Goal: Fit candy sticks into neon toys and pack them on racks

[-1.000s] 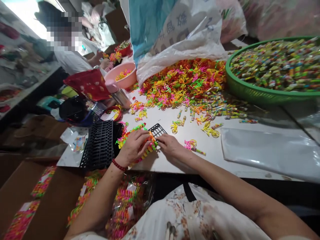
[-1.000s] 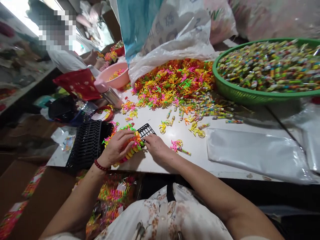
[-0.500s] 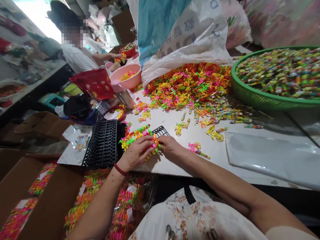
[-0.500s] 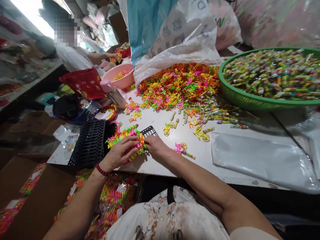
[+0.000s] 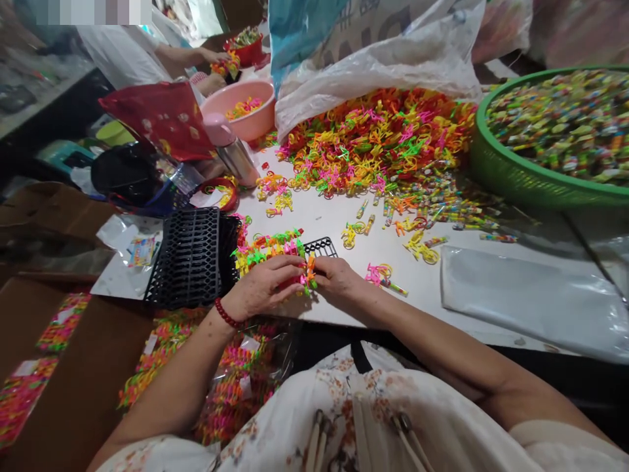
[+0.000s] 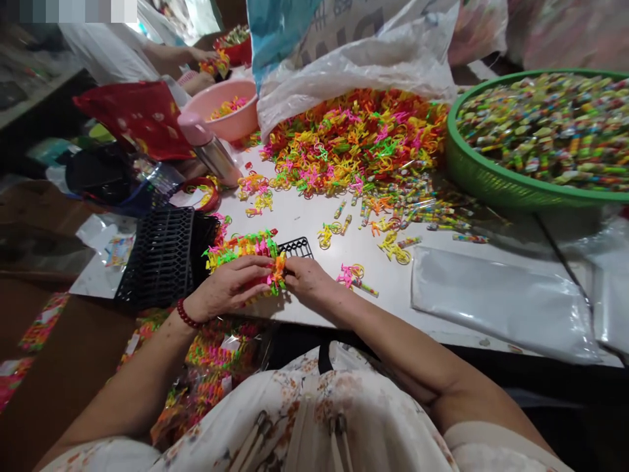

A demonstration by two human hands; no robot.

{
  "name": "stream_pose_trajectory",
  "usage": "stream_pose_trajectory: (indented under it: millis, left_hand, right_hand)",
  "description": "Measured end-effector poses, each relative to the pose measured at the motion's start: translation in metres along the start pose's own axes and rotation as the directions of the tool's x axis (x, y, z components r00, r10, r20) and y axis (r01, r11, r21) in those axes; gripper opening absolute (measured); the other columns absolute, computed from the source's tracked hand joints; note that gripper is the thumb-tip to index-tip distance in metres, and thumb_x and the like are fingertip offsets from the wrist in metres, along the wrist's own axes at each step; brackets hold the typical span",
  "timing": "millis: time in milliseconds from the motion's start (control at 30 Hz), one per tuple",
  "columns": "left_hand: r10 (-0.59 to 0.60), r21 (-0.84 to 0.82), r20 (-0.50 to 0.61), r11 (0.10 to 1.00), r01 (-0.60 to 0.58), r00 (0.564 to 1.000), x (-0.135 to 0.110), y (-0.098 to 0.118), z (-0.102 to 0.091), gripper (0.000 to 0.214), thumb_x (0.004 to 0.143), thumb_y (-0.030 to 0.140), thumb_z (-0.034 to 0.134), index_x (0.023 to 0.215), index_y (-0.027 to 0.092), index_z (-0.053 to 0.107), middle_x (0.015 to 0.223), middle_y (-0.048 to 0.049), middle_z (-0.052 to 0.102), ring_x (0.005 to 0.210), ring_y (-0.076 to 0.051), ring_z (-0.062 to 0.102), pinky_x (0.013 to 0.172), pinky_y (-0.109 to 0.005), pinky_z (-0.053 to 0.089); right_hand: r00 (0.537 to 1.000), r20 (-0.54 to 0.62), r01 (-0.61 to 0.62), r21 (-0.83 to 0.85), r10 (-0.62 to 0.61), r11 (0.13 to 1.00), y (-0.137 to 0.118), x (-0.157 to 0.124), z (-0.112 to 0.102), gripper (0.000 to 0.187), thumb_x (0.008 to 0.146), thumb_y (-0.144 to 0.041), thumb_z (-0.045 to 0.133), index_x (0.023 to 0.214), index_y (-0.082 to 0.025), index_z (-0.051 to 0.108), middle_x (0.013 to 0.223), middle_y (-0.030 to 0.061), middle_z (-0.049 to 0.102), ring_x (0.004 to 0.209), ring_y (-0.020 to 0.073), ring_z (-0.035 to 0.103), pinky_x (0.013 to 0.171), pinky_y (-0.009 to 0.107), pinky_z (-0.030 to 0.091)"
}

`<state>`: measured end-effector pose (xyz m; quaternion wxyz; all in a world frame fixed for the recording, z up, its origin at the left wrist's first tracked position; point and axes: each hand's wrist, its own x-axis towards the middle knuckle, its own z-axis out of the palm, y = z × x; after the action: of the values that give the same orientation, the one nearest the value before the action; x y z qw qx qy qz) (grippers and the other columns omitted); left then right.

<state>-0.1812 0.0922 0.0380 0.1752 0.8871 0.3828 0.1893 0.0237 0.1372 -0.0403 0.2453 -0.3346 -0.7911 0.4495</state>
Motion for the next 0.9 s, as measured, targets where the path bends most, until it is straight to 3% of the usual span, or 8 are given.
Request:
stream_pose_trajectory:
  millis: [167, 300, 367, 433, 500, 600, 733, 900]
  left_hand:
    - [-0.015, 0.014, -0.013, 1.000, 0.015, 1.000, 0.000, 0.002, 0.000, 0.021, 0.089, 0.025, 0.058, 0.109, 0.017, 0.061, 0.122, -0.0122, 0.061, 0.115, -0.020, 0.058, 0.098, -0.034, 0.050]
    - [-0.019, 0.018, -0.004, 1.000, 0.020, 1.000, 0.001, 0.003, -0.001, 0.020, 0.091, 0.025, 0.056, 0.108, 0.017, 0.060, 0.122, -0.0122, 0.061, 0.115, -0.020, 0.058, 0.098, -0.035, 0.050]
    - [-0.034, 0.023, -0.008, 0.999, 0.034, 0.999, 0.003, 0.003, 0.000, 0.018, 0.092, 0.027, 0.055, 0.106, 0.017, 0.060, 0.122, -0.0123, 0.061, 0.115, -0.020, 0.058, 0.098, -0.036, 0.050]
    - [-0.059, 0.027, -0.026, 0.998, 0.060, 0.998, 0.006, 0.004, 0.001, 0.019, 0.092, 0.029, 0.054, 0.105, 0.017, 0.060, 0.121, -0.0125, 0.060, 0.114, -0.020, 0.058, 0.098, -0.037, 0.050]
    - [-0.084, 0.022, -0.043, 0.996, 0.085, 0.996, 0.010, 0.005, 0.003, 0.019, 0.092, 0.030, 0.054, 0.105, 0.017, 0.060, 0.120, -0.0123, 0.060, 0.114, -0.020, 0.058, 0.098, -0.037, 0.049]
    - [-0.103, 0.007, -0.055, 0.995, 0.103, 0.993, 0.015, 0.006, 0.005, 0.020, 0.093, 0.030, 0.053, 0.106, 0.017, 0.059, 0.120, -0.0113, 0.060, 0.115, -0.020, 0.057, 0.099, -0.036, 0.048]
    - [-0.134, -0.005, -0.071, 0.991, 0.134, 0.988, 0.016, 0.008, 0.006, 0.026, 0.094, 0.028, 0.050, 0.117, 0.018, 0.054, 0.120, -0.0104, 0.061, 0.115, -0.020, 0.057, 0.101, -0.037, 0.046]
    - [-0.170, -0.005, -0.098, 0.985, 0.170, 0.981, 0.012, 0.008, 0.007, 0.034, 0.094, 0.028, 0.049, 0.127, 0.019, 0.049, 0.123, -0.0106, 0.060, 0.113, -0.021, 0.058, 0.099, -0.037, 0.047]
  right_hand:
    - [0.950, -0.173, -0.181, 0.373, 0.260, 0.910, -0.003, -0.010, -0.011, 0.013, 0.075, -0.025, 0.069, 0.068, -0.018, 0.060, 0.063, -0.0034, 0.054, 0.060, 0.0108, 0.045, 0.056, 0.024, 0.032]
    - [0.840, -0.083, -0.273, 0.790, 0.536, 0.549, -0.008, -0.024, -0.016, 0.031, 0.062, -0.032, 0.082, 0.062, -0.018, 0.054, 0.059, -0.0041, 0.052, 0.052, 0.0079, 0.041, 0.050, 0.023, 0.030]
    - [0.821, 0.034, -0.270, 0.902, 0.570, 0.336, -0.011, -0.031, -0.015, 0.036, 0.058, -0.034, 0.085, 0.063, -0.018, 0.053, 0.059, -0.0046, 0.051, 0.050, 0.0064, 0.040, 0.049, 0.022, 0.030]
    - [0.819, 0.068, -0.241, 0.942, 0.569, 0.234, -0.014, -0.034, -0.013, 0.038, 0.055, -0.033, 0.087, 0.067, -0.017, 0.055, 0.060, -0.0056, 0.050, 0.050, 0.0054, 0.039, 0.049, 0.021, 0.032]
    - [0.829, 0.004, -0.199, 0.936, 0.559, 0.289, -0.017, -0.033, -0.011, 0.036, 0.056, -0.033, 0.087, 0.073, -0.017, 0.059, 0.063, -0.0057, 0.051, 0.052, 0.0057, 0.040, 0.050, 0.021, 0.034]
    - [0.859, -0.146, -0.180, 0.811, 0.491, 0.556, -0.018, -0.026, -0.009, 0.028, 0.067, -0.035, 0.079, 0.080, -0.018, 0.062, 0.067, -0.0041, 0.056, 0.058, 0.0091, 0.048, 0.056, 0.023, 0.040]
    - [0.898, -0.251, -0.222, 0.448, 0.360, 0.866, -0.014, -0.013, -0.005, 0.016, 0.078, -0.030, 0.066, 0.086, -0.018, 0.061, 0.074, -0.0007, 0.061, 0.066, 0.0137, 0.054, 0.065, 0.028, 0.044]
    - [0.946, -0.314, -0.091, -0.008, 0.083, 0.996, 0.001, -0.001, 0.006, 0.014, 0.087, -0.030, 0.056, 0.079, -0.018, 0.057, 0.079, 0.0029, 0.058, 0.075, 0.0167, 0.051, 0.070, 0.029, 0.042]
